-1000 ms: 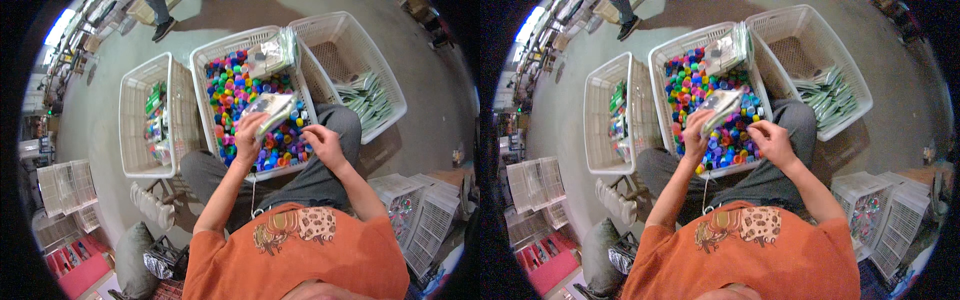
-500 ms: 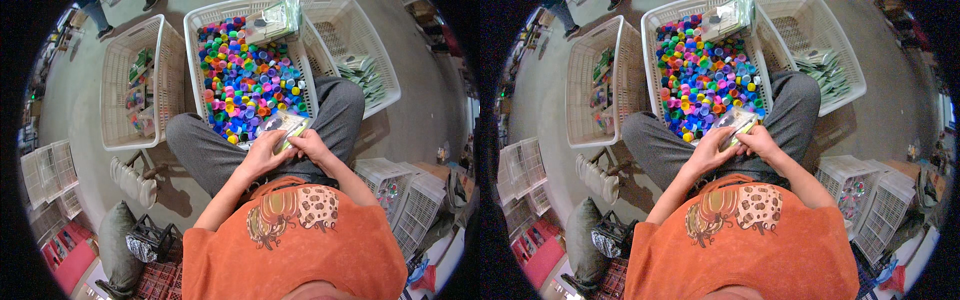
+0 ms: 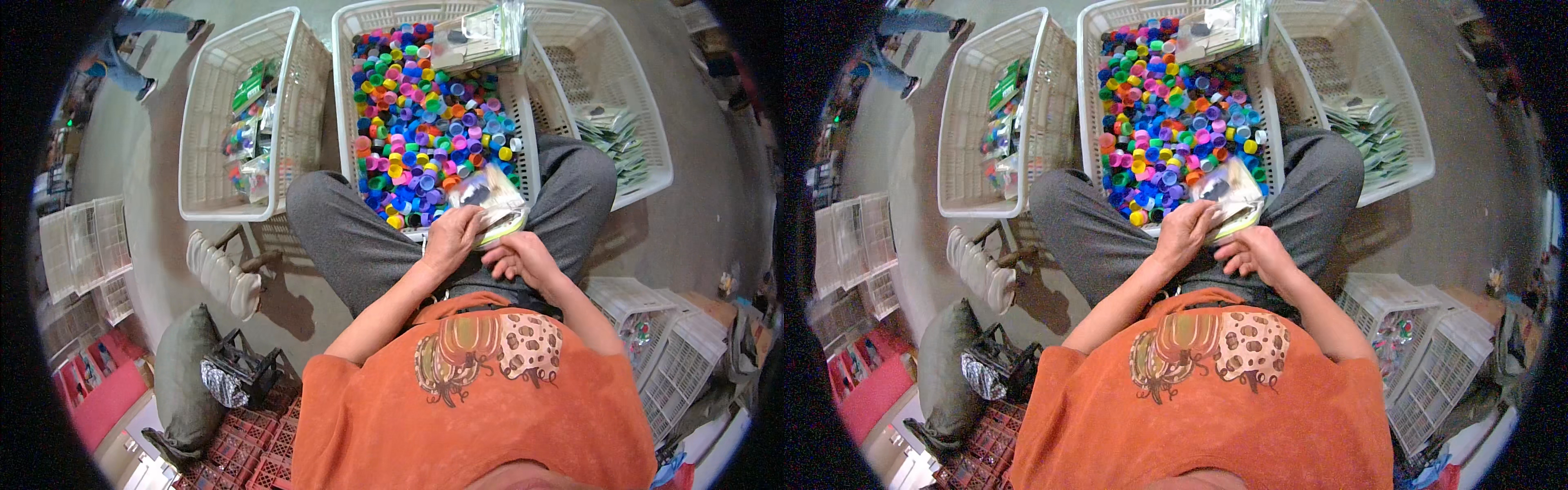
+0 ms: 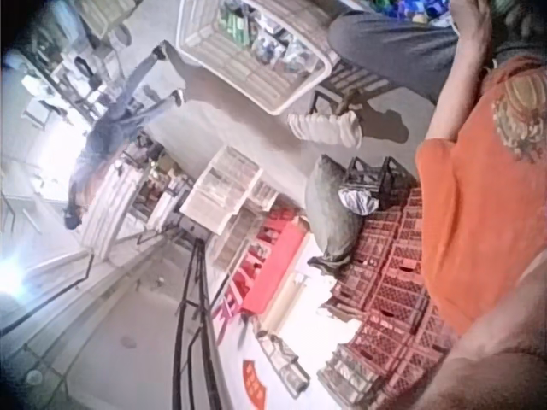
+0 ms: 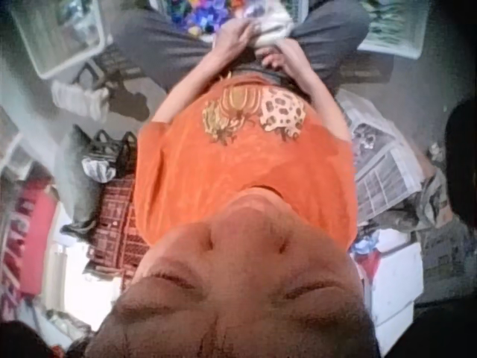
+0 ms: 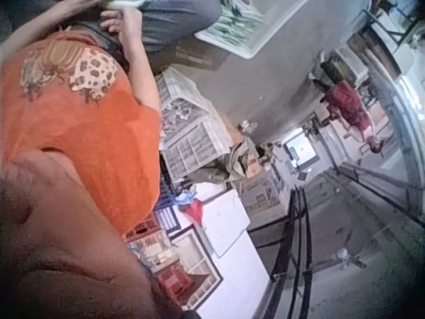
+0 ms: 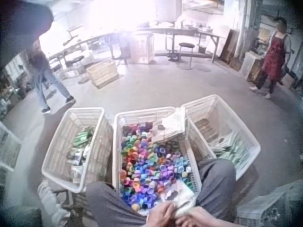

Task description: The person sits cross-legged on the floor and sorts colorful plastic bottle caps from a large basket into small clear plastic bags. They pick caps one by one, place them into the bags, and occasionally set filled bags aside.

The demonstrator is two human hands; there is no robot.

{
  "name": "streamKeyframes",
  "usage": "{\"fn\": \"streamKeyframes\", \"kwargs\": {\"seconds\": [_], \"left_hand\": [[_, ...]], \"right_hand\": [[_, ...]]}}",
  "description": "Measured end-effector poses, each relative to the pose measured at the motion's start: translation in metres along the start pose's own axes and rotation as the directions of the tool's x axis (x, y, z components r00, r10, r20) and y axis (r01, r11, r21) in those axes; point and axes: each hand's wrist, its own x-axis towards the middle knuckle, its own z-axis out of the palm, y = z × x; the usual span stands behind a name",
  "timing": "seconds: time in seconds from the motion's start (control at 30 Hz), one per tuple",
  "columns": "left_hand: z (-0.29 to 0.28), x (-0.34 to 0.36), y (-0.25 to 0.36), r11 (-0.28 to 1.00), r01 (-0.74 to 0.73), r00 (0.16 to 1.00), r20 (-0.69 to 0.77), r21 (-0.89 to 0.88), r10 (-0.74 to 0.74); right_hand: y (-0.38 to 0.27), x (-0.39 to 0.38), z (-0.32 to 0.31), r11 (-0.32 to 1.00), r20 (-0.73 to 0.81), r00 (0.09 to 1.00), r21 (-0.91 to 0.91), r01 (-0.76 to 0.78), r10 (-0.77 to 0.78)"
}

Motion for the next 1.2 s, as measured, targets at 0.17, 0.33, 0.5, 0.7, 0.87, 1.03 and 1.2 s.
{"fn": "streamKeyframes", "kwargs": {"seconds": [0.17,0.33,0.5,0.7,0.87,1.03,1.2], "left_hand": [[-0.002,-0.003,-0.001,1.000,-0.004,1.000,-0.019,-0.019,0.004],[-0.009,-0.004,-0.004,0.997,-0.055,0.998,0.019,0.046,0.054],[-0.026,0.019,-0.003,0.982,0.017,0.955,0.295,-0.189,0.040],[-0.058,0.089,-0.073,0.950,0.143,0.976,0.119,0.278,-0.182],[-0.038,0.110,-0.132,0.655,0.183,0.962,0.005,0.733,-0.275],[-0.035,0.106,-0.148,0.716,0.088,0.994,-0.010,0.693,-0.113],[-0.050,0.143,-0.147,0.890,0.206,0.978,-0.100,0.407,-0.181]], "right_hand": [[-0.024,-0.031,0.024,0.031,0.413,0.540,-0.773,0.633,-0.733],[-0.020,0.001,-0.002,-0.278,0.296,0.796,-0.946,0.168,-0.528],[-0.039,0.002,-0.015,-0.464,0.524,0.454,-0.851,0.245,-0.721],[-0.034,0.004,-0.041,-0.320,0.443,0.392,-0.884,0.340,-0.807],[-0.035,0.001,-0.042,-0.285,0.413,0.299,-0.876,0.390,-0.860],[-0.033,0.003,-0.050,-0.298,0.420,0.300,-0.877,0.377,-0.857],[-0.029,0.015,-0.048,-0.337,0.493,0.388,-0.850,0.405,-0.779]]}}
